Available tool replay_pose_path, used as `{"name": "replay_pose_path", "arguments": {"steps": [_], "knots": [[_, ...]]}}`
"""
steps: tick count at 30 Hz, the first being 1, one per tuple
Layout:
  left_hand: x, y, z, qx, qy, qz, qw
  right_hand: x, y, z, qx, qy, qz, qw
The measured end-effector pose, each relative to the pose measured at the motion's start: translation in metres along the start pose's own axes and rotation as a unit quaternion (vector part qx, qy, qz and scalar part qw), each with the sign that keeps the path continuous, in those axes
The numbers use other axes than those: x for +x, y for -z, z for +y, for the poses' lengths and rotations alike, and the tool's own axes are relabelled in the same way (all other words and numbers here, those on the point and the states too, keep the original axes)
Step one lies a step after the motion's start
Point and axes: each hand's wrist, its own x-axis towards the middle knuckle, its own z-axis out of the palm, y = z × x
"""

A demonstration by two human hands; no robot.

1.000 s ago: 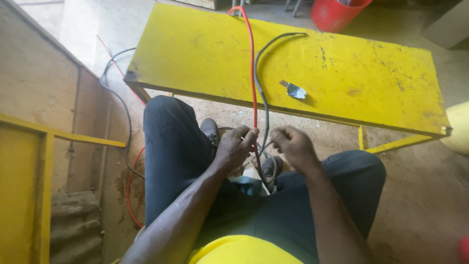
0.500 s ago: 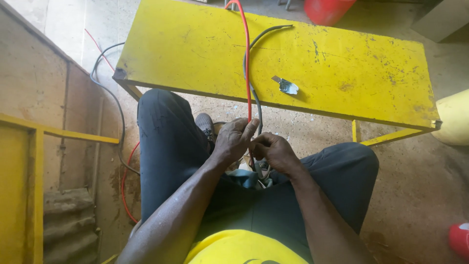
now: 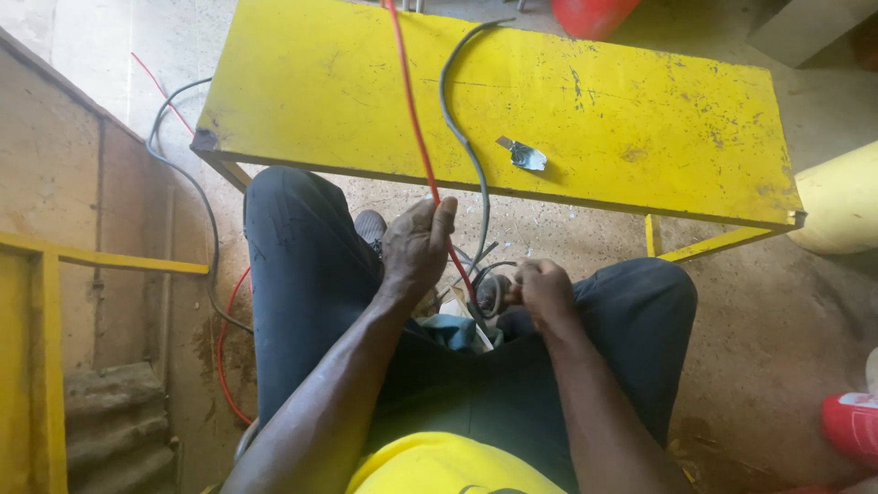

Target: Stripping the outer insulation from a black electrical cable using a small hand blade on a yellow metal workbench.

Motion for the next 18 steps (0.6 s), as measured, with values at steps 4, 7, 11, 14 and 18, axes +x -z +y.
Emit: {"name": "replay_pose_path", "arguments": {"steps": [4, 7, 11, 14, 18], "knots": [[0.001, -0.003, 0.007, 0.014, -0.019, -0.011, 1.0, 0.003, 0.003, 0.002, 0.025, 0.004, 0.05, 0.998], [0.003, -0.005, 0.007, -0.006, -0.017, 0.002, 1.0, -0.001, -0.006, -0.002, 0.029, 0.032, 0.059, 0.997], [0.007, 0.0, 0.008, -0.117, 0.033, 0.037, 0.992, -0.034, -0.013, -0.032, -0.037, 0.01, -0.075, 0.996], [0.009, 0.002, 0.017, -0.207, 0.059, 0.055, 0.975, -0.035, -0.023, -0.028, -0.017, 0.028, -0.162, 0.986], [0.008, -0.005, 0.012, -0.216, 0.056, 0.043, 0.974, -0.038, -0.032, -0.03, -0.078, 0.063, -0.192, 0.976]]}}
